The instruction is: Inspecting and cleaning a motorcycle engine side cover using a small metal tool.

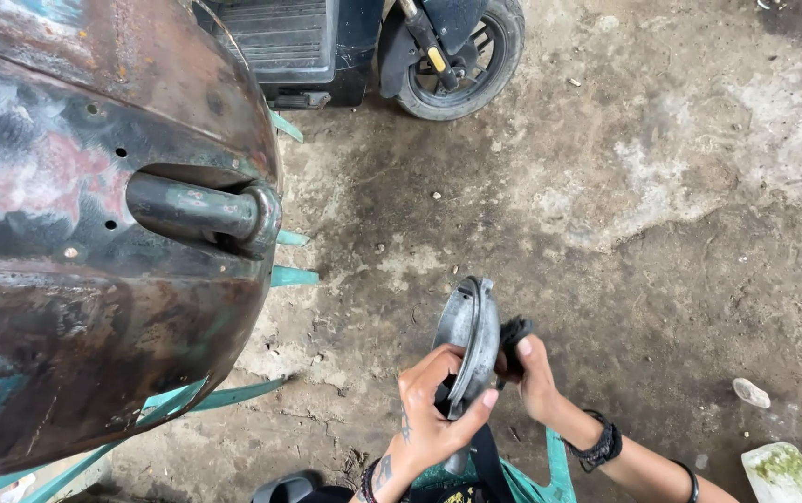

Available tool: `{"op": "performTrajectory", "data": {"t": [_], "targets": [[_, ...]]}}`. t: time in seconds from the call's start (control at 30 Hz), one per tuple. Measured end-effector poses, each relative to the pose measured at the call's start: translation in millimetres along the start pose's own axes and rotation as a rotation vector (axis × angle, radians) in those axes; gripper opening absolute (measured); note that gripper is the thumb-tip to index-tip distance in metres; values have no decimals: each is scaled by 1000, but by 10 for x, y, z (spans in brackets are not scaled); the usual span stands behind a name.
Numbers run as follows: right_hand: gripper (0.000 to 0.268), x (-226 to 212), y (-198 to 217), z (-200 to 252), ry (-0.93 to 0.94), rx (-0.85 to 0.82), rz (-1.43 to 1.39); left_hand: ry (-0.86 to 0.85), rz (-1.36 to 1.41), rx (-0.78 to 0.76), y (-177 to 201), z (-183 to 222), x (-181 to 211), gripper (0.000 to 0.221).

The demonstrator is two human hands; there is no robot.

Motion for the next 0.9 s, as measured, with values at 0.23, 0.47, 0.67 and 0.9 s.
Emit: {"op": "performTrajectory", "data": {"t": [0.23, 0.47, 0.67, 0.9], "targets": [[55, 204, -301, 234, -16, -293, 26, 1, 10, 104, 77, -6, -46, 42], [50, -18, 106, -55, 149, -14, 148, -43, -31, -14, 13, -13, 23, 39], [35, 375, -112, 367, 336, -175, 208, 15, -36, 5, 14, -2, -58, 43], [63, -153, -330, 29, 446, -240, 330, -12, -18, 11, 49, -6, -55, 38]]}}
Point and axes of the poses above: each hand's wrist, its own z-axis away from the middle knuckle, its own y-axis out of the back of the hand, x = y × z, the point moved 4 cm from there along -z, towards the middle knuckle, and after that the axes turned 15 degrees about -x, right-handed, at the moved point
